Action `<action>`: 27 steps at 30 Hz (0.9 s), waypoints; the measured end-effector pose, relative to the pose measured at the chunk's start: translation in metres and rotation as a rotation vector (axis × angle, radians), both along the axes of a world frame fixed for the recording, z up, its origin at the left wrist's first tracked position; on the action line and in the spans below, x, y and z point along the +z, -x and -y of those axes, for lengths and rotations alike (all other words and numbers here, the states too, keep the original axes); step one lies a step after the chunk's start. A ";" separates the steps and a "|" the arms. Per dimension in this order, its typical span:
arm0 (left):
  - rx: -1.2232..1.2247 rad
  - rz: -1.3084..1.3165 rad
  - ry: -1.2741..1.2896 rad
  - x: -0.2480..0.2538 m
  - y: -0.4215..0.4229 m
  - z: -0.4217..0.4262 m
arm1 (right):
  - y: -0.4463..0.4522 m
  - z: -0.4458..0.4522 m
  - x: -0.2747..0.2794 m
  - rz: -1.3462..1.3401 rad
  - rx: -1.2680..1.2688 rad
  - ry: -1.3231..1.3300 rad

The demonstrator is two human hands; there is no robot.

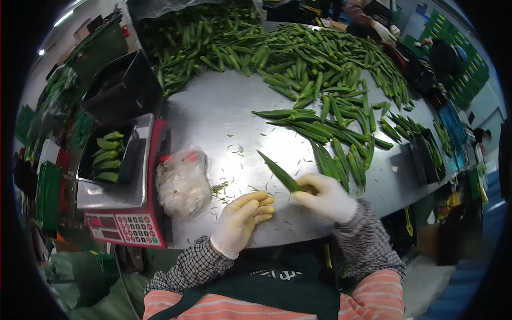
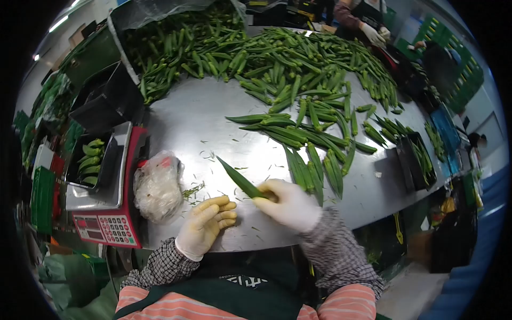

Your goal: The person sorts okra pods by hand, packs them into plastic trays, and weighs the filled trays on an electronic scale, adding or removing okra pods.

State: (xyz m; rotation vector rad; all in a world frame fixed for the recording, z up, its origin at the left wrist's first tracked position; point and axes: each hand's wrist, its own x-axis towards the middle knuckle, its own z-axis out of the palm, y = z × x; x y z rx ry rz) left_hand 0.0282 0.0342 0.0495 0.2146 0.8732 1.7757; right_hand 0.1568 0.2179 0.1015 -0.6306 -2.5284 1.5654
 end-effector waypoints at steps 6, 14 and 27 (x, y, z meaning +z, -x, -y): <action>-0.019 -0.020 0.023 -0.007 -0.007 0.004 | -0.185 -0.064 0.051 0.516 -0.261 -0.469; 0.081 -0.034 -0.076 -0.017 -0.008 0.010 | -0.071 -0.076 0.005 0.117 -0.282 -0.685; 0.133 -0.145 -0.144 -0.039 -0.014 0.015 | 0.132 -0.094 -0.024 0.526 0.118 -0.795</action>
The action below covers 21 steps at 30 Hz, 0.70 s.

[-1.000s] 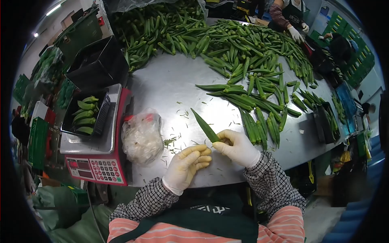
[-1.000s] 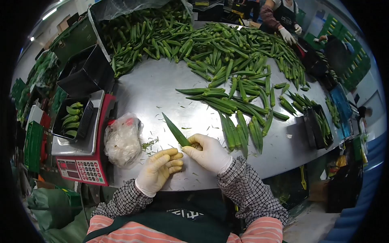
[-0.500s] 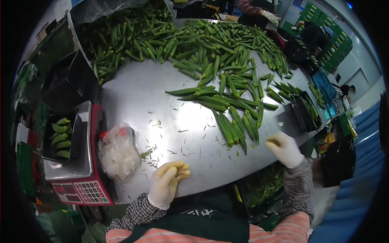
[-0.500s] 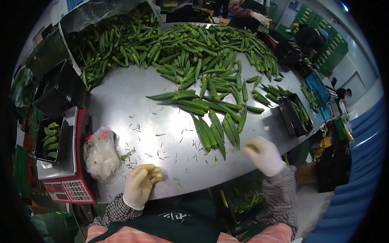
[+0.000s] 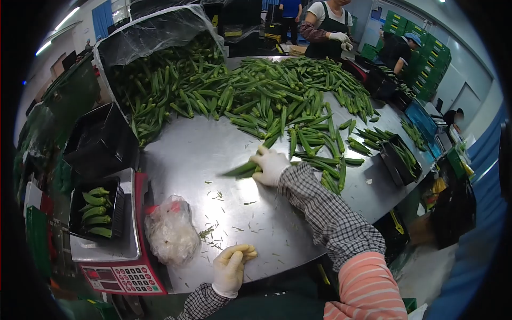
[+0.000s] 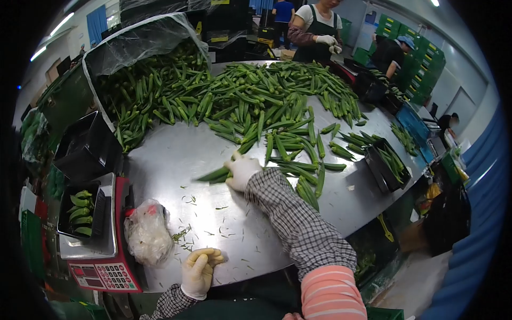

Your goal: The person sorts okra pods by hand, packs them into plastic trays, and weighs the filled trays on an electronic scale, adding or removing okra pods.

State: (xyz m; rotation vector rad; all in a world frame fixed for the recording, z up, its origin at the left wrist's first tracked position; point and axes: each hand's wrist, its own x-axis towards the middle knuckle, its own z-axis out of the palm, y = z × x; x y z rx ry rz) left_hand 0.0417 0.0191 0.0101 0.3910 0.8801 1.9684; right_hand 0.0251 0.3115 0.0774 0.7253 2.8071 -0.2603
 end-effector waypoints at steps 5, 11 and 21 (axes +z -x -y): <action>-0.005 -0.022 0.024 0.000 -0.001 -0.002 | -0.045 0.033 -0.011 -0.220 0.238 -0.079; -0.005 0.017 -0.031 -0.003 0.000 0.002 | -0.070 0.028 0.010 -0.635 0.116 0.188; -0.019 -0.038 0.004 0.001 -0.002 0.001 | -0.126 0.051 0.023 -1.255 -0.450 0.963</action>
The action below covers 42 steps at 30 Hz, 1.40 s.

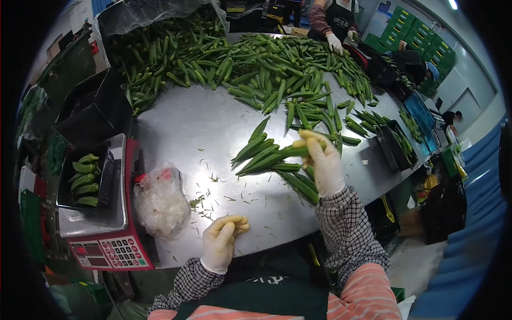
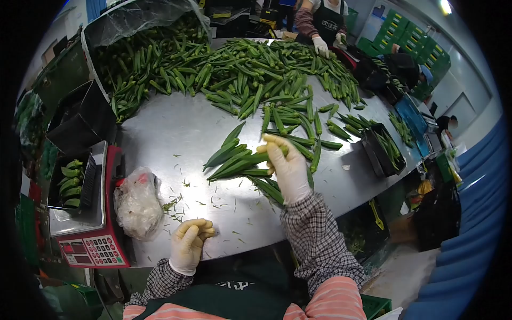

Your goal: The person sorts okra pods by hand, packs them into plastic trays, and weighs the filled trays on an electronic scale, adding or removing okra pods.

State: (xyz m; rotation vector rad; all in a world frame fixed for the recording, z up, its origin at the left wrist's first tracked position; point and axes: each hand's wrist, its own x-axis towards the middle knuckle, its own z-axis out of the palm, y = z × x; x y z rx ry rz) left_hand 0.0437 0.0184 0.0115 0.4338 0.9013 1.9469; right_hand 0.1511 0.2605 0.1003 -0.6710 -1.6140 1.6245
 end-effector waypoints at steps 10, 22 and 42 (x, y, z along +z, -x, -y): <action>-0.220 0.451 -0.042 0.017 -0.008 -0.007 | 0.001 0.105 -0.018 0.189 0.511 -0.540; -0.224 0.459 -0.172 -0.015 0.003 -0.004 | 0.085 -0.049 -0.035 0.758 0.092 -1.159; -0.148 0.562 -0.098 0.019 0.002 -0.012 | 0.014 0.071 -0.027 0.225 0.097 -1.186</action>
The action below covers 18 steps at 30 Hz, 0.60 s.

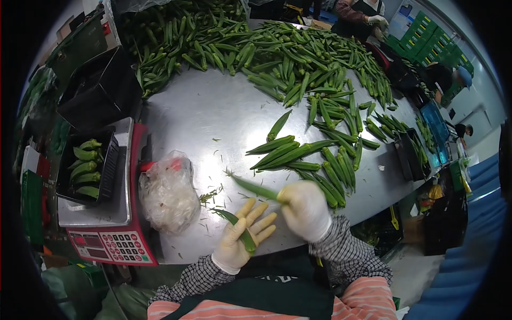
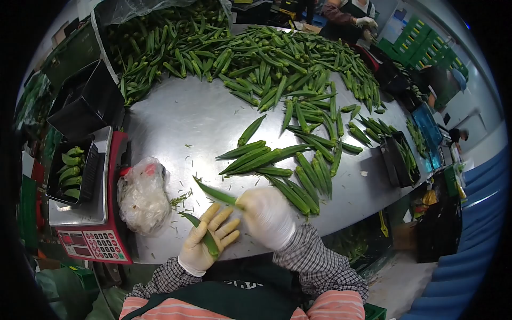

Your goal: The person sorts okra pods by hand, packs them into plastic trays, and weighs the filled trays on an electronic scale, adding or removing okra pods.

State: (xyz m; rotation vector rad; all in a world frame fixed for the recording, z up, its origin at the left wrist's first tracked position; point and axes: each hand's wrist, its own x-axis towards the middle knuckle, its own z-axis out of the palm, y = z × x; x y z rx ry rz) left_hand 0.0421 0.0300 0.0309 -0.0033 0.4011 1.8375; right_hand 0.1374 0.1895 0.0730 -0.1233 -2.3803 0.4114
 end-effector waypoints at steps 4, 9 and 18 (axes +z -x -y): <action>-0.026 0.015 -0.017 -0.018 0.003 0.002 | -0.003 0.012 -0.001 0.232 0.171 -0.001; -0.066 0.084 -0.054 -0.020 0.006 0.004 | 0.019 -0.073 -0.001 0.439 -0.332 -0.345; -0.072 0.137 -0.136 -0.014 0.007 0.003 | 0.009 -0.055 0.013 0.329 -0.124 0.493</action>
